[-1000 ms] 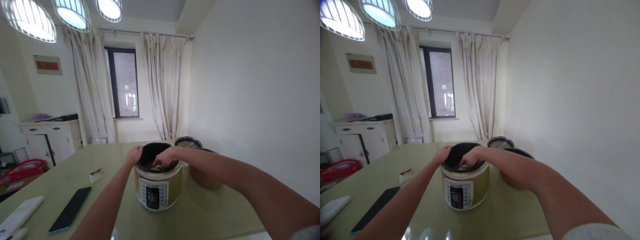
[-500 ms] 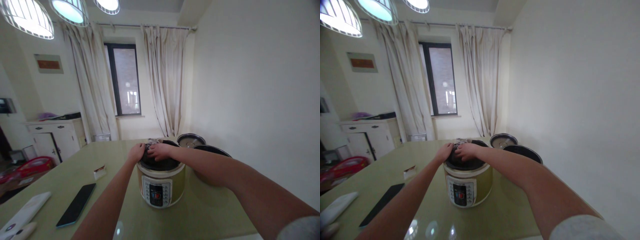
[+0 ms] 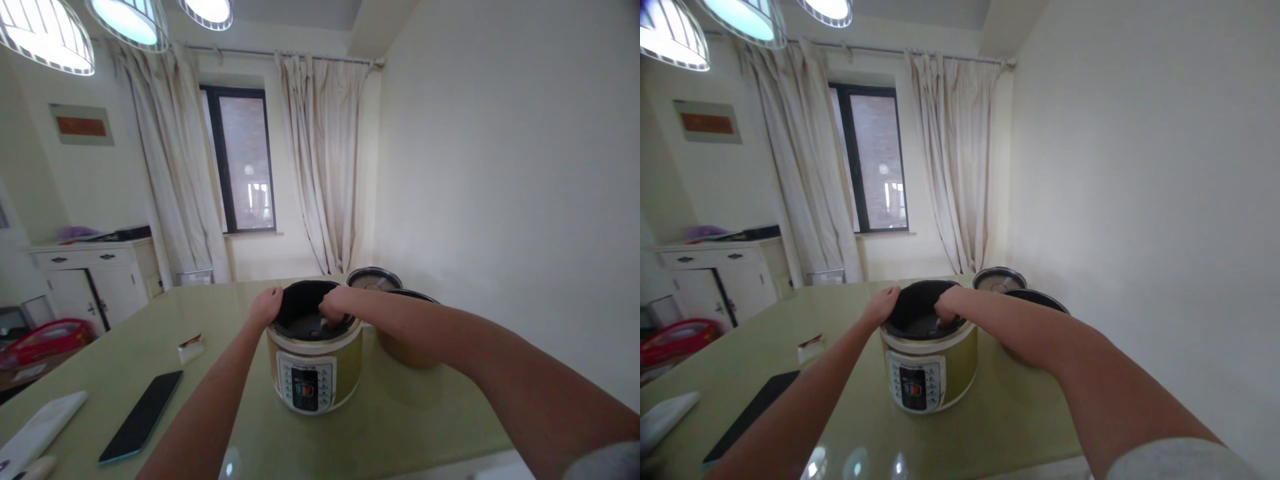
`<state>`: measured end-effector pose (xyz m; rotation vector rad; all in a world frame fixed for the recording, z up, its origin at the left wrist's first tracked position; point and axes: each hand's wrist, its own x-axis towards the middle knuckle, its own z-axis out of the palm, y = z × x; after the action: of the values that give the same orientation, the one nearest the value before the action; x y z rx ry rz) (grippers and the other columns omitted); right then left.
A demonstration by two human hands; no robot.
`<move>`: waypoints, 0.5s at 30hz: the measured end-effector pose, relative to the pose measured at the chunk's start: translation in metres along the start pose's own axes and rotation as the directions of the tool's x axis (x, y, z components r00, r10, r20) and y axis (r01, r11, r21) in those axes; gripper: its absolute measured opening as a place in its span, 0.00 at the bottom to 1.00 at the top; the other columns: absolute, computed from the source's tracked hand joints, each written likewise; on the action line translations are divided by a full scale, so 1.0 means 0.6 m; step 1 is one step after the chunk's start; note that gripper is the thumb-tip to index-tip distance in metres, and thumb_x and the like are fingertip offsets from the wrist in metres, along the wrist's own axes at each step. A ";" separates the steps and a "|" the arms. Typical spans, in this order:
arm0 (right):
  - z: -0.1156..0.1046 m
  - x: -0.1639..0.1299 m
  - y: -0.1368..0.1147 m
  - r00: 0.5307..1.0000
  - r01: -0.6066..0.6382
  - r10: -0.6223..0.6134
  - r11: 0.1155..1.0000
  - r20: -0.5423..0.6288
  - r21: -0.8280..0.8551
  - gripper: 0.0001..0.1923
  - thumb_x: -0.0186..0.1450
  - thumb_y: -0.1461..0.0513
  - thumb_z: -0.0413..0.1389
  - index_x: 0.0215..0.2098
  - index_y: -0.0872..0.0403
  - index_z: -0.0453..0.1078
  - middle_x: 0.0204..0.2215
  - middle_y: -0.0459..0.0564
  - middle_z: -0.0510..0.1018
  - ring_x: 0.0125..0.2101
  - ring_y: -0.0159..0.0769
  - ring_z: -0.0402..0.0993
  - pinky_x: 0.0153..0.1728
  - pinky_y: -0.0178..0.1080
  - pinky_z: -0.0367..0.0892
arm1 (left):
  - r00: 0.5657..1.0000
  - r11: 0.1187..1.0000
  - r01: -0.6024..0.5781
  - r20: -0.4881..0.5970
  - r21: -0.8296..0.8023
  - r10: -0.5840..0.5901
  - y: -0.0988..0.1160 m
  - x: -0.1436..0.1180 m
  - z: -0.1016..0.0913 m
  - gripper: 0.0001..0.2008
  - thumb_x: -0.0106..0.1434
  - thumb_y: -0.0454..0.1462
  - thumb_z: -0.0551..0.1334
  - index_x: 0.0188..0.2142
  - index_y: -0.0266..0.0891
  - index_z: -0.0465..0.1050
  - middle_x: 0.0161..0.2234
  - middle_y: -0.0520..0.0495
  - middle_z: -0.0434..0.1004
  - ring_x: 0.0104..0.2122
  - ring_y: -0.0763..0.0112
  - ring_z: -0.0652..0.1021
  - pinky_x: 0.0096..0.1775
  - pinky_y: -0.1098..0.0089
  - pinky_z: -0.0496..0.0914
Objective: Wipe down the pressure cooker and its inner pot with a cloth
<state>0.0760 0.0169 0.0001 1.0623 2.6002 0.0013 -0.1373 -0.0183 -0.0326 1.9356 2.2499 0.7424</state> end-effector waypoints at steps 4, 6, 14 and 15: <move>-0.018 0.004 -0.008 0.982 0.037 -0.032 0.999 0.187 -0.026 0.11 0.56 0.55 0.67 0.26 0.55 0.78 0.28 0.53 0.81 0.40 0.49 0.81 0.44 0.45 0.72 | 1.000 1.000 0.011 -0.010 0.020 -0.011 0.001 0.000 0.000 0.27 0.75 0.43 0.42 0.46 0.41 0.81 0.53 0.36 0.83 0.53 0.52 0.82 0.50 0.61 0.73; -0.026 0.008 -0.009 0.968 0.069 -0.079 0.996 0.237 0.050 0.10 0.56 0.57 0.65 0.25 0.56 0.77 0.25 0.49 0.79 0.36 0.44 0.80 0.39 0.41 0.72 | 1.000 1.000 0.012 -0.013 0.027 -0.012 0.002 0.000 0.001 0.27 0.75 0.43 0.43 0.46 0.41 0.82 0.53 0.37 0.84 0.52 0.53 0.82 0.50 0.62 0.73; -0.047 0.035 -0.034 0.969 0.235 -0.240 0.820 -0.057 0.522 0.07 0.57 0.62 0.60 0.34 0.56 0.76 0.33 0.44 0.80 0.40 0.38 0.75 0.43 0.35 0.69 | 1.000 0.998 -0.004 -0.003 0.055 0.005 0.000 0.001 0.001 0.25 0.75 0.42 0.44 0.47 0.41 0.81 0.54 0.36 0.83 0.52 0.54 0.82 0.49 0.62 0.73; -0.043 0.037 -0.042 0.966 0.257 -0.200 0.759 -0.161 0.598 0.09 0.58 0.64 0.59 0.37 0.56 0.76 0.37 0.45 0.80 0.42 0.37 0.74 0.46 0.34 0.68 | 1.000 0.998 -0.014 -0.002 0.060 0.015 -0.002 0.001 0.001 0.23 0.75 0.41 0.46 0.48 0.41 0.80 0.54 0.36 0.82 0.52 0.54 0.82 0.50 0.62 0.72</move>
<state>0.0362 0.0170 0.0147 0.9204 2.8637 -0.9468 -0.1380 -0.0173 -0.0336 1.9804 2.2878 0.6864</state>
